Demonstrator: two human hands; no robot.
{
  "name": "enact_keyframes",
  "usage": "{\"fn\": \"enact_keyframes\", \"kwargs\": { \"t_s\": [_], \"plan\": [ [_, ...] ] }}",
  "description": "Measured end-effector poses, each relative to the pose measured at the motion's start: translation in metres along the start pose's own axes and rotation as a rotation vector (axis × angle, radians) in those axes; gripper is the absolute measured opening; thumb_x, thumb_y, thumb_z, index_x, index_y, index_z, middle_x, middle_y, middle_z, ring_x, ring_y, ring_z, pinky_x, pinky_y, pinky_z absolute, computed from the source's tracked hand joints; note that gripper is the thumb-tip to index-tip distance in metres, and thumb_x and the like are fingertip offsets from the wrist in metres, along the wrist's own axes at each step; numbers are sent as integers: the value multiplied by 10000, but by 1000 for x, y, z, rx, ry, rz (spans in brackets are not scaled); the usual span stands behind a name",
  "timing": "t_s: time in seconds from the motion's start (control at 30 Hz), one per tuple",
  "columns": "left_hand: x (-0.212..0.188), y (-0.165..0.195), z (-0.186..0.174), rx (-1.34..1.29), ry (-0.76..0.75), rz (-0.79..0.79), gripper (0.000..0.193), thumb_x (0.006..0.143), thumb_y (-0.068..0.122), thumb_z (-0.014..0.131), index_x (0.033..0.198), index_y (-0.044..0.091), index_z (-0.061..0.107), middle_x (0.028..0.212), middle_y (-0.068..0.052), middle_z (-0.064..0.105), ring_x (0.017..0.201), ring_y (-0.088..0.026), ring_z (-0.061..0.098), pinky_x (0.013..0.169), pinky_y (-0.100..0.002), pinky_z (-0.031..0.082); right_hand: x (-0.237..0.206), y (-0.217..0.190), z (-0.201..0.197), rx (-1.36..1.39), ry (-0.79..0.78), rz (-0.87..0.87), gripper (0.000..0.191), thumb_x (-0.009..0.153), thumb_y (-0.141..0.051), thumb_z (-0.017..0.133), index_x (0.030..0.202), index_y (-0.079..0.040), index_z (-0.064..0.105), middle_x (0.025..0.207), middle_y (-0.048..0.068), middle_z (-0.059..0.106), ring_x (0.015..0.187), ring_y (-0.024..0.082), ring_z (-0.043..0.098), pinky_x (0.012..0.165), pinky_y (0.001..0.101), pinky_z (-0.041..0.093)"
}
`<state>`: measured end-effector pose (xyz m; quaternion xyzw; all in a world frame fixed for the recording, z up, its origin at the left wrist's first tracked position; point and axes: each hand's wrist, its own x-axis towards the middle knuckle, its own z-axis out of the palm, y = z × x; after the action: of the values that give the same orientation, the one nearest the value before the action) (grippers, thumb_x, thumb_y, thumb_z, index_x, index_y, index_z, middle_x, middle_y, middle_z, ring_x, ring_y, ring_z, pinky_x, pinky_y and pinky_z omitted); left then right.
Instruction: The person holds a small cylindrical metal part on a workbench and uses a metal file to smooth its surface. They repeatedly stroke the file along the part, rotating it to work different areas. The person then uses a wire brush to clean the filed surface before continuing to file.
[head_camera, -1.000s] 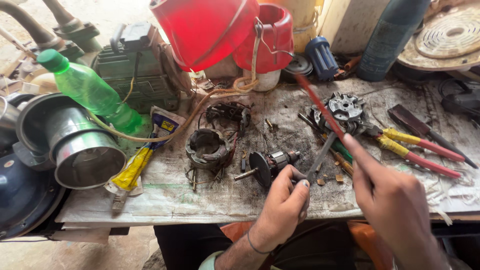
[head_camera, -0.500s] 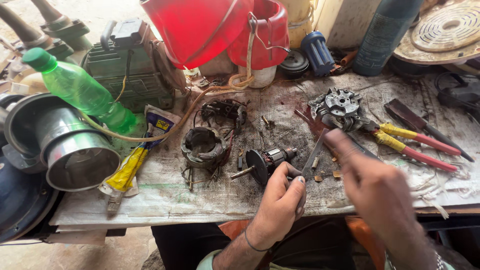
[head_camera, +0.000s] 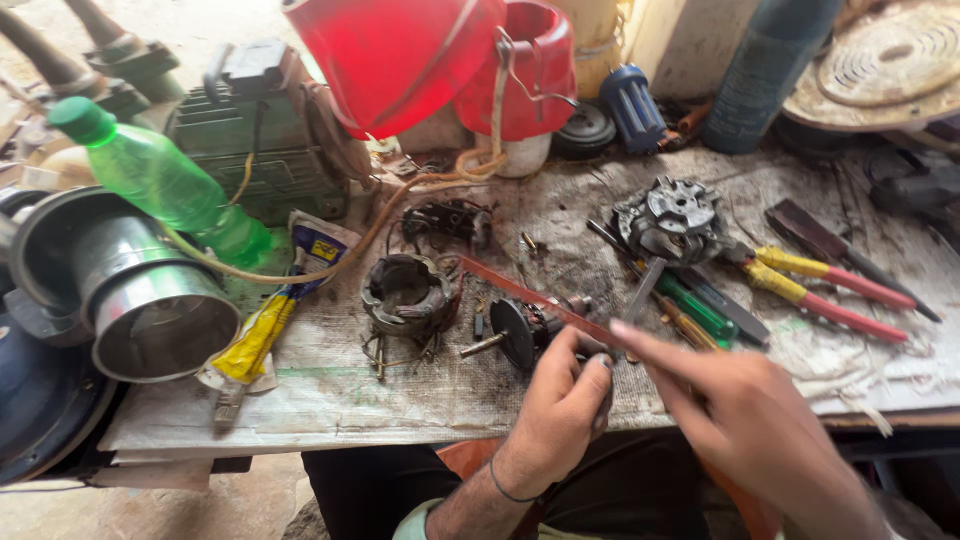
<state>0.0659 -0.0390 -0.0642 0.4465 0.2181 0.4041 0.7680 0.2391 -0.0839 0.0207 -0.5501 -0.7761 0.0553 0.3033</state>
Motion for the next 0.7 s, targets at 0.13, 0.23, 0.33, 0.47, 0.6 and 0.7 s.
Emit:
{"fn": "enact_keyframes", "kwargs": {
  "t_s": [0.13, 0.23, 0.33, 0.47, 0.6, 0.7],
  "plan": [
    [-1, 0, -3, -5, 3, -11, 105, 1078, 118, 463, 1046, 30, 416, 643, 21, 465, 488, -44, 400, 434, -219, 345, -3, 3, 3, -326, 124, 390, 523, 948, -115, 697, 1451, -234, 612, 565, 128, 622, 422, 223, 548, 467, 369, 435],
    [0, -2, -3, -38, 15, -12, 96, 1079, 116, 468, 1060, 33, 423, 663, 28, 466, 509, -46, 415, 452, -220, 353, -3, 3, 5, -42, 63, 261, 510, 905, -133, 704, 1390, -267, 623, 666, 131, 626, 499, 225, 599, 498, 338, 480],
    [-1, -3, -3, -55, 16, -21, 96, 1078, 112, 471, 1057, 31, 425, 657, 27, 460, 506, -45, 409, 443, -218, 340, -2, 0, 6, -110, 157, 19, 536, 907, -102, 673, 1431, -205, 624, 798, 159, 683, 589, 210, 652, 550, 342, 494],
    [-2, -2, -4, -55, -13, 0, 91, 1086, 112, 467, 1060, 36, 423, 657, 24, 458, 505, -41, 398, 451, -218, 341, -2, -3, 3, -258, 153, 244, 523, 898, -72, 686, 1403, -204, 657, 534, 139, 596, 434, 235, 535, 475, 413, 427],
    [-2, 0, -3, -38, 9, -21, 95, 1074, 115, 465, 1038, 40, 419, 639, 20, 454, 482, -44, 388, 418, -219, 324, -5, -3, 1, -249, 217, 318, 501, 933, -81, 692, 1421, -190, 647, 598, 183, 595, 432, 254, 547, 478, 421, 421],
    [-3, 1, -2, -55, 3, -4, 100, 1089, 122, 466, 1049, 43, 421, 668, 24, 460, 517, -42, 404, 454, -222, 349, -4, -5, 0, -135, 151, 279, 517, 873, -77, 694, 1369, -222, 669, 560, 172, 569, 390, 238, 504, 457, 410, 430]
  ]
}}
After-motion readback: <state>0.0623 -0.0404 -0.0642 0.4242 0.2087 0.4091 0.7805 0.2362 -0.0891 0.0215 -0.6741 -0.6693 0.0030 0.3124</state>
